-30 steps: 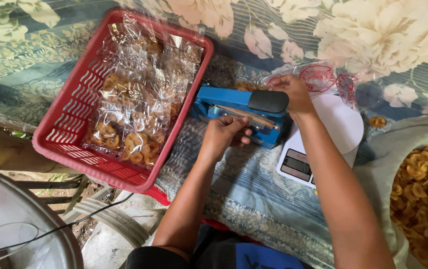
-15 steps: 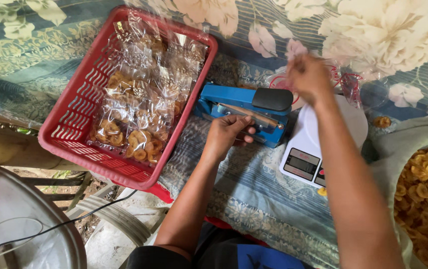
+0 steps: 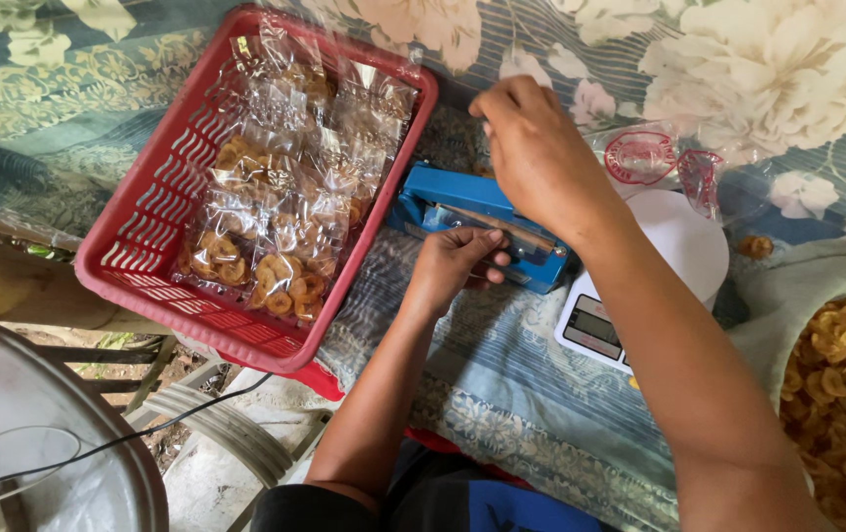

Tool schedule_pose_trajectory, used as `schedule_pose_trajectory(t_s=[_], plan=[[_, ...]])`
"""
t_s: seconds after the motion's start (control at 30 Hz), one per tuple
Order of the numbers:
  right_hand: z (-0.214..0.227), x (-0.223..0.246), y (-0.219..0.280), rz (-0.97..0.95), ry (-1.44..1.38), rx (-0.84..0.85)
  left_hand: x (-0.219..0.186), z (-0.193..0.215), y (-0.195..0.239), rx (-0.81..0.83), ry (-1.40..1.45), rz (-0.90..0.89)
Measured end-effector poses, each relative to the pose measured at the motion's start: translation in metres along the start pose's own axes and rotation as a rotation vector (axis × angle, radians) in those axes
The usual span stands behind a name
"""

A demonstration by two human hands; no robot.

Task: The person scoops dried fruit from a large sack into a plastic bag placed on a digital scale. They then use a handheld heat sealer to close the bag and place the finished package into a red basket.

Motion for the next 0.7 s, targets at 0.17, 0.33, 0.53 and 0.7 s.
schedule_pose_trajectory(t_s=[0.17, 0.33, 0.53, 0.7], plan=[[-0.016, -0.016, 0.013, -0.124, -0.027, 0.111, 0.002, 0.0, -0.001, 0.016, -0.007, 0.0], [-0.026, -0.026, 0.021, -0.19, -0.056, 0.171, 0.003, 0.001, -0.002, 0.02, -0.005, -0.006], [-0.034, -0.033, 0.029, -0.226, -0.069, 0.216, 0.002, 0.001, -0.002, 0.011, -0.012, -0.007], [-0.039, -0.036, 0.032, -0.278, -0.051, 0.263, 0.0, 0.0, 0.0, 0.006, -0.019, -0.012]])
Point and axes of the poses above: each hand's wrist, its own y-axis away from the middle knuckle, its own z-axis out of the back of the hand, x = y × z, the point moved 6 cm from there along -y, towards the middle knuckle, and after that the axes turned 5 degrees about y, right-handed, at the moved point
